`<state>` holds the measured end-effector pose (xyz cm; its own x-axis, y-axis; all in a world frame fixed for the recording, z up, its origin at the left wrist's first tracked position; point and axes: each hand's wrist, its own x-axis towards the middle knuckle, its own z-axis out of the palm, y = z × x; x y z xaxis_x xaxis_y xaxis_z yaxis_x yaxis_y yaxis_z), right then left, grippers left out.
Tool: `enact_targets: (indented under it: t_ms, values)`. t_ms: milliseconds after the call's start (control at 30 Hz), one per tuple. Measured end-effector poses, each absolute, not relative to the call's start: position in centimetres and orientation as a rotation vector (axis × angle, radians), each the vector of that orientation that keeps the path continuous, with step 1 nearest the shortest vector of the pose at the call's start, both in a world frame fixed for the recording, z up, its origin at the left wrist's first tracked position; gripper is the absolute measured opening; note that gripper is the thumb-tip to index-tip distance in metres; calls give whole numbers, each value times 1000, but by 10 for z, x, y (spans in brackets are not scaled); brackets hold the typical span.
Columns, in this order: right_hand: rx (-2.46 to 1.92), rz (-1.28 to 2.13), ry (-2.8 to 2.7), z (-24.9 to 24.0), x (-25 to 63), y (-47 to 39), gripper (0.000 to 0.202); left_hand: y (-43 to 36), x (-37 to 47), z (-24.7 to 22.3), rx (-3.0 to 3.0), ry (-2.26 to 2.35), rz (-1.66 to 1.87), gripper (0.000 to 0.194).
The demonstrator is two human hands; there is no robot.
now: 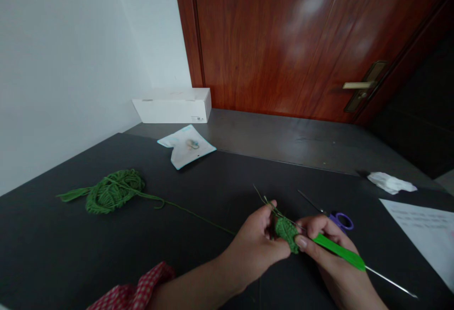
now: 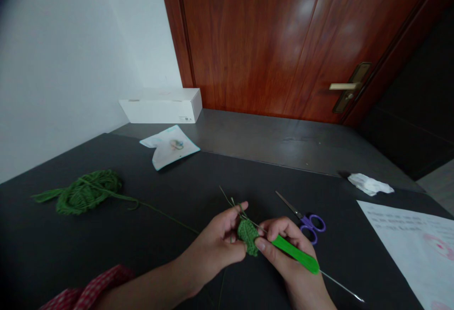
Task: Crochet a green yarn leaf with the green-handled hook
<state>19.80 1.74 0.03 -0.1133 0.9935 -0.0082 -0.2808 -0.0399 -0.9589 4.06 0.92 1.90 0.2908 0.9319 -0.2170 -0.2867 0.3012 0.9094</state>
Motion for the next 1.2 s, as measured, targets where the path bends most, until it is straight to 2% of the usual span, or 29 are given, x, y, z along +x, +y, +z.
enact_targets:
  t_ms: [367, 567, 767, 900, 1067, 1200]
  values:
    - [-932, 1453, -1051, 5, 197, 17, 23, 9, 38, 24, 872, 870, 962, 50]
    - [-937, 1441, -1044, 5, 197, 18, 22, 8, 39, 15, 943, 866, 979, 63]
    - [-942, 1466, -1041, 4, 197, 17, 22, 11, 39, 8, 995, 884, 994, 62]
    - [-921, 1489, -1020, 5, 198, 17, 22, 11, 38, 15, 976, 905, 982, 68]
    - [-880, 1530, -991, 10, 204, 20, 23, 21, 21, 31, 933, 899, 940, 56]
    - [-845, 1592, -974, 15, 213, 24, 22, 35, -6, 41, 893, 904, 968, 34]
